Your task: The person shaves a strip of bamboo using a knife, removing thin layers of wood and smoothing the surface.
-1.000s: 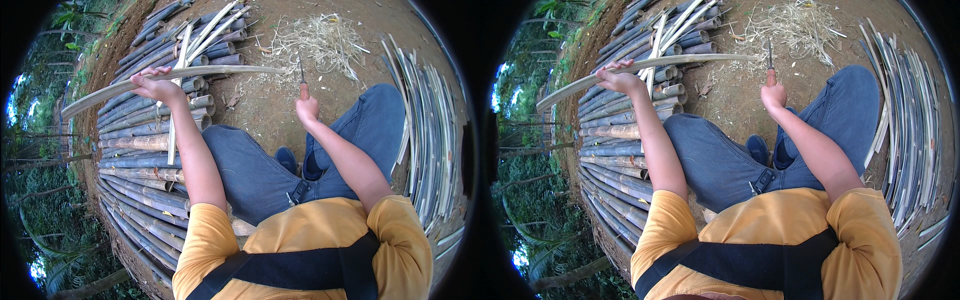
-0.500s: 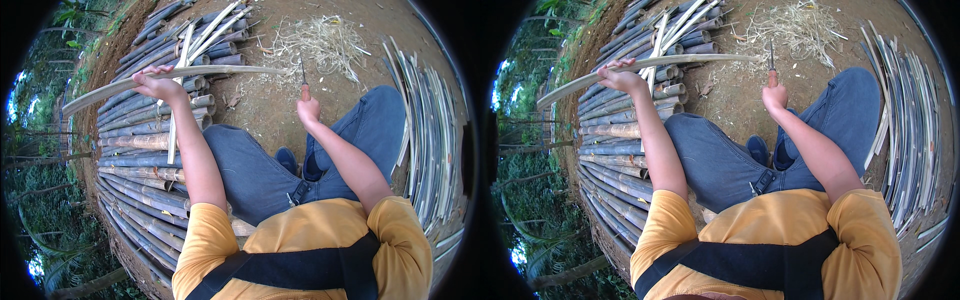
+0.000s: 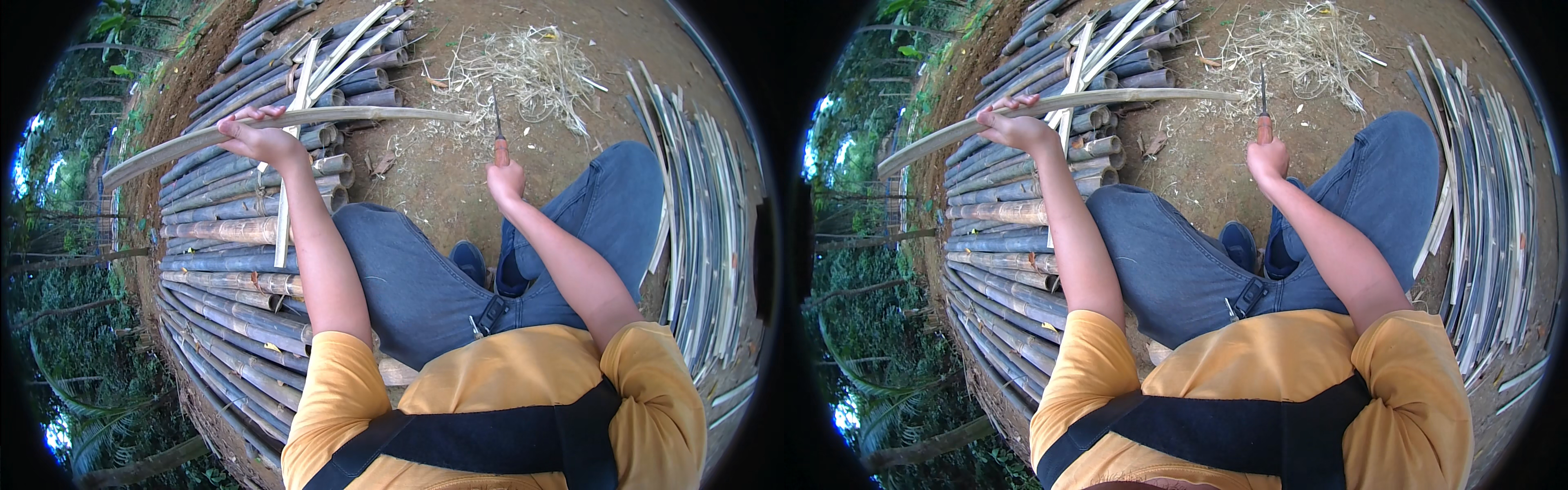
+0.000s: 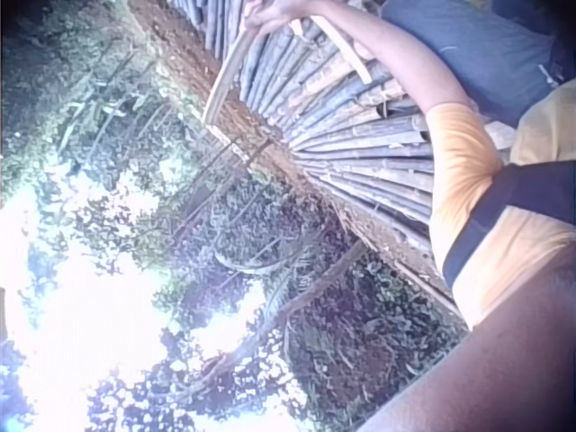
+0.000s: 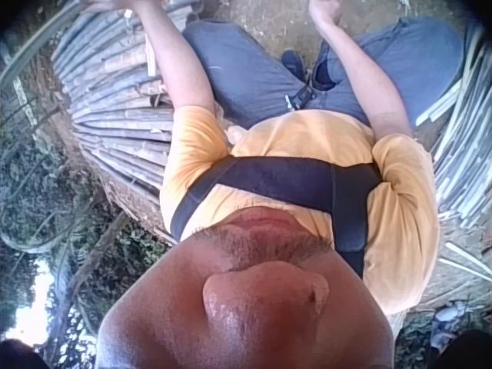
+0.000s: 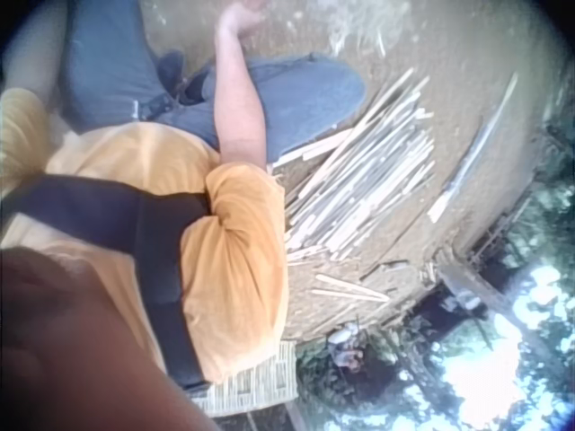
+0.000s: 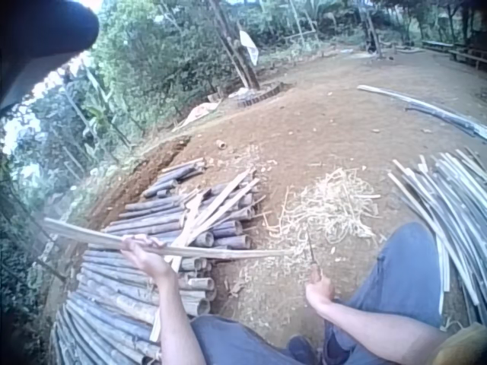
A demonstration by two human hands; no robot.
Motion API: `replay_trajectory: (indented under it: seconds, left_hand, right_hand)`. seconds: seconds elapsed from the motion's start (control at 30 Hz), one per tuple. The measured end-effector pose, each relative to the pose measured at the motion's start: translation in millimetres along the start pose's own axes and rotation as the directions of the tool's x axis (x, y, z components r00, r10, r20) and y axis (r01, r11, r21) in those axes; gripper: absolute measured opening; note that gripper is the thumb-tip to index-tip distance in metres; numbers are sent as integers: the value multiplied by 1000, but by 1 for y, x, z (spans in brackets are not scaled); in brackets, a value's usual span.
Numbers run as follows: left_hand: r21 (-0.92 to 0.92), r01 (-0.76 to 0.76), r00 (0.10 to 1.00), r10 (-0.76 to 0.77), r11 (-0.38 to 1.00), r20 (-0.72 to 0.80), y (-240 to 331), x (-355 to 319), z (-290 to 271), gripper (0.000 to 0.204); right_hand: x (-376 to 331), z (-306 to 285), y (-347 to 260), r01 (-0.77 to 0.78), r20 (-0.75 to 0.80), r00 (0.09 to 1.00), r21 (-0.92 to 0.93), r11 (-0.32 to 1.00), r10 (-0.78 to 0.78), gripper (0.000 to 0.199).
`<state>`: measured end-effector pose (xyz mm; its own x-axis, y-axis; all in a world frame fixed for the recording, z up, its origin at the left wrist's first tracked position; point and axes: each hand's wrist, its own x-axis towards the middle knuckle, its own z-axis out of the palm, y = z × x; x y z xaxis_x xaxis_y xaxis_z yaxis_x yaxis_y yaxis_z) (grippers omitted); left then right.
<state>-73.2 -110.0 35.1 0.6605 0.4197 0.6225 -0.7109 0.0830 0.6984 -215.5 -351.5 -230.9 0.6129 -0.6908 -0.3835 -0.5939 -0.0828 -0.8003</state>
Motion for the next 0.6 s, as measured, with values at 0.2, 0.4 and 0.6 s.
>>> replay_trajectory:
  seconds: [0.2,0.4,0.6]
  left_hand:
    - [2,-9,1000,9,1000,6,1,0,1,42]
    - [8,-16,1000,16,1000,3,-2,2,-2,42]
    - [5,-8,1000,8,1000,16,-1,1,-2,42]
  right_hand:
    - [-1,-1,-1,8,-6,1000,-22,1000,-8,28]
    - [-3,-2,-3,-7,1,1000,-8,1000,7,28]
    - [-3,-2,-4,-25,5,1000,-7,1000,25,28]
